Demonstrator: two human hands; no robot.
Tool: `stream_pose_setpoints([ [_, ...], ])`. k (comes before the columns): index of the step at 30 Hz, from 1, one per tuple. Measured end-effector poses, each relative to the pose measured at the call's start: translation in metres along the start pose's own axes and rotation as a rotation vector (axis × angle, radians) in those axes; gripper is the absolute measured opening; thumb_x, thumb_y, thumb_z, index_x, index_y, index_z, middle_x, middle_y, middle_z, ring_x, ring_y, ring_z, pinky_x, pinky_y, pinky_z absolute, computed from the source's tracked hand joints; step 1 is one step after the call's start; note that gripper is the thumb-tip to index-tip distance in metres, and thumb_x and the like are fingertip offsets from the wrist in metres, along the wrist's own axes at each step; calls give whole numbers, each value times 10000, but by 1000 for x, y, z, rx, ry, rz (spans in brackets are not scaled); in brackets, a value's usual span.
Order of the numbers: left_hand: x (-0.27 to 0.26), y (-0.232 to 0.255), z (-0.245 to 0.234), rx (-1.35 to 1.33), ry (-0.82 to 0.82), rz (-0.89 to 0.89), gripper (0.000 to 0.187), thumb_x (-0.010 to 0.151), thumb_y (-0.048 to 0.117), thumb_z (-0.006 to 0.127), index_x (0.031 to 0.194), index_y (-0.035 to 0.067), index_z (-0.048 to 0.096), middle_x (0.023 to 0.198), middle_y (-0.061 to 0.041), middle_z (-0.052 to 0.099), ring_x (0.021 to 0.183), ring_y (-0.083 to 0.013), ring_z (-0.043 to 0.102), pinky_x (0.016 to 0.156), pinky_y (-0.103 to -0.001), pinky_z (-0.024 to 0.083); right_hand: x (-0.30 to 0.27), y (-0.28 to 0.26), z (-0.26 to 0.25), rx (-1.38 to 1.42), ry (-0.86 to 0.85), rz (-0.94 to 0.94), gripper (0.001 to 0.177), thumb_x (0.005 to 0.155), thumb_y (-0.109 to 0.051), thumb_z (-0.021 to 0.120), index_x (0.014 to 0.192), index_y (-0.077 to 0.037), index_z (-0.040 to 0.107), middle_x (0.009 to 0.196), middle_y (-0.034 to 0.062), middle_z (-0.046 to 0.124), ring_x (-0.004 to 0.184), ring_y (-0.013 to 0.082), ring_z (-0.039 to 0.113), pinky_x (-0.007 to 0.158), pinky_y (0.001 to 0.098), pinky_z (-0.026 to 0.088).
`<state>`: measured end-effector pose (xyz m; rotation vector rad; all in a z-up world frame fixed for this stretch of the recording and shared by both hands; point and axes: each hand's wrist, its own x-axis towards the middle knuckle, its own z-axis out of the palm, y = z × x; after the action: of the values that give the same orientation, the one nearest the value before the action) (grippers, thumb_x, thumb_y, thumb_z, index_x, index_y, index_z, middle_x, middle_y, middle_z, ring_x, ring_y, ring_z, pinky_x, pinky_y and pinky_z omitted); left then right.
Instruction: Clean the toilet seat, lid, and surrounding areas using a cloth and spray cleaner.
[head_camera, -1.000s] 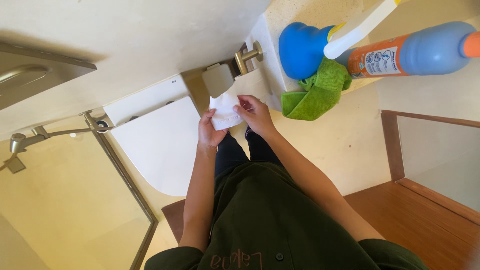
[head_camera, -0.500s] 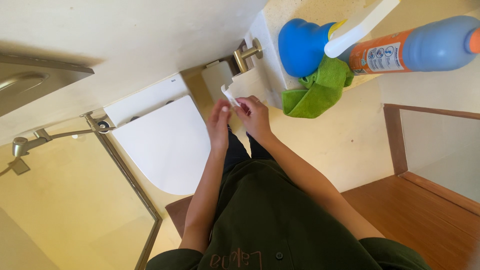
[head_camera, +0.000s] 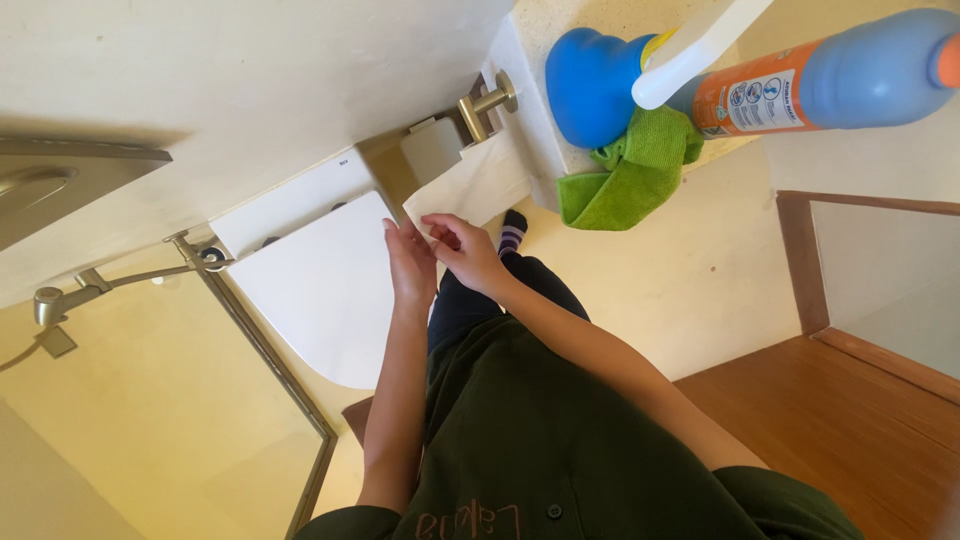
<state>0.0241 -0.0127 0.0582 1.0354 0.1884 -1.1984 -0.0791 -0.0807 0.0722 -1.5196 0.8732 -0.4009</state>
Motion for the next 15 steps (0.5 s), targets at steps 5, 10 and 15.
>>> stream_pose_setpoints([
  [5,50,-64,-45,-162,-178,-3,759,1129,651,304,1240,-35,609,1097,-166,686,1044,-296,656,892,-443,514,8,43,-18,422,-102,249,395,894,21,601,1284,-4,666,1030,43,697,893,113,647,772,256,541],
  [10,61,-65,6,-169,-192,-79,643,1060,574,318,1369,54,535,1309,-87,642,1216,-225,607,1088,-413,459,21,70,-66,632,110,278,384,872,41,563,1241,29,672,1056,62,701,926,139,649,839,273,530],
  [15,75,-82,12,-108,-92,-73,570,1082,518,427,1389,48,522,1355,-91,611,1263,-226,567,1083,-448,435,33,70,-92,312,200,234,343,882,5,522,1183,19,686,1081,62,722,980,138,677,891,274,543],
])
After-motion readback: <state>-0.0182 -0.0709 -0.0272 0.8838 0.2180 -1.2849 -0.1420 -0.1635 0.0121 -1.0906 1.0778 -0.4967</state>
